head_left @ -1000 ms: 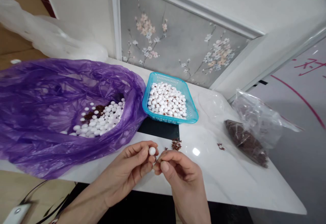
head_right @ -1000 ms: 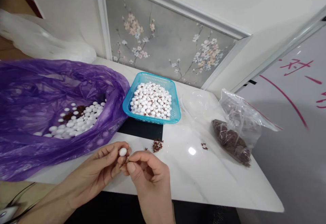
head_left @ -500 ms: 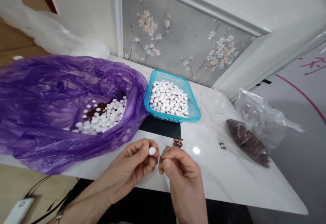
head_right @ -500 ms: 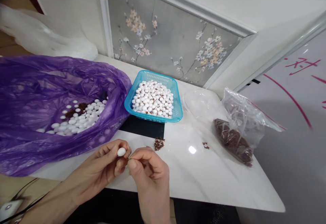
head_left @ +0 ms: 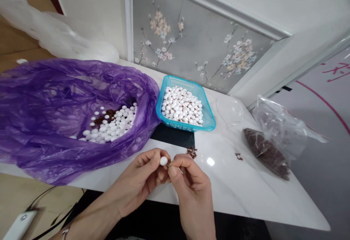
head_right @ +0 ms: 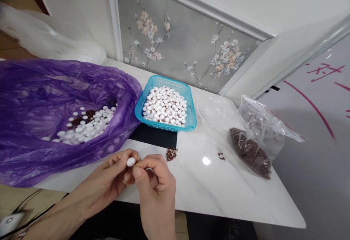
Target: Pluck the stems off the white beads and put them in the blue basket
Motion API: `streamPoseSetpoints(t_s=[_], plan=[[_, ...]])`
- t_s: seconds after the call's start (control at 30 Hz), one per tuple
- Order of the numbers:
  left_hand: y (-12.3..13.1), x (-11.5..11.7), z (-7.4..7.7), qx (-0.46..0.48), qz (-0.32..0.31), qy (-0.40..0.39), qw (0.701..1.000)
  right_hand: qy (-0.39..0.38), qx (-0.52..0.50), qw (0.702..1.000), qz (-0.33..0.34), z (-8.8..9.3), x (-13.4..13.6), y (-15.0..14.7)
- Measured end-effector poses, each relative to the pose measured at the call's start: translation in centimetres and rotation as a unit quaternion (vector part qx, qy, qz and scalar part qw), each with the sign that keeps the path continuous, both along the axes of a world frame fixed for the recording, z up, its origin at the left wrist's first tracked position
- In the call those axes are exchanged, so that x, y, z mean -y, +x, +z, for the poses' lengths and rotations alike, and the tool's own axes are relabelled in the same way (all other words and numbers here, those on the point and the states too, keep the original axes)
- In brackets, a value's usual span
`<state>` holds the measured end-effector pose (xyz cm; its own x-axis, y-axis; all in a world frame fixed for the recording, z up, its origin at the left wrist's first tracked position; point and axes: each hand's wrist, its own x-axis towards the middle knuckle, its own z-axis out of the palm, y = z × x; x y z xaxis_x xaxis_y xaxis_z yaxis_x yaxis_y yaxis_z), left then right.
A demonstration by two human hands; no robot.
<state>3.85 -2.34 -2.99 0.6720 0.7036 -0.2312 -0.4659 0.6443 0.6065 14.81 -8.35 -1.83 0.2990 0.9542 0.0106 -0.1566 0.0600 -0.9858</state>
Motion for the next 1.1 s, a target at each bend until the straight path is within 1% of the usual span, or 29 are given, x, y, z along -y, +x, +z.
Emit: streamPoseSetpoints(t_s=[0.4, 0.73, 0.97, 1.03, 1.1], plan=[[0.1, 0.0, 0.0, -0.050, 0.029, 0.039, 0.998, 0.001, 0.068, 0.997, -0.029, 0.1, 0.0, -0.3], [0.1, 0.1, -0.2, -0.081, 0.042, 0.076, 0.993, -0.006, 0.056, 0.998, -0.030, -0.3, -0.3, -0.3], [0.1, 0.2, -0.6, -0.125, 0.059, 0.114, 0.984, 0.006, 0.066, 0.996, -0.058, -0.7, -0.2, -0.6], [0.1, 0.3, -0.6, -0.122, 0.058, 0.110, 0.985, 0.007, 0.061, 0.996, -0.067, -0.9, -0.3, -0.5], [0.1, 0.3, -0.5, -0.105, 0.047, 0.092, 0.989, 0.007, 0.029, 0.997, -0.065, -1.1, -0.4, -0.3]])
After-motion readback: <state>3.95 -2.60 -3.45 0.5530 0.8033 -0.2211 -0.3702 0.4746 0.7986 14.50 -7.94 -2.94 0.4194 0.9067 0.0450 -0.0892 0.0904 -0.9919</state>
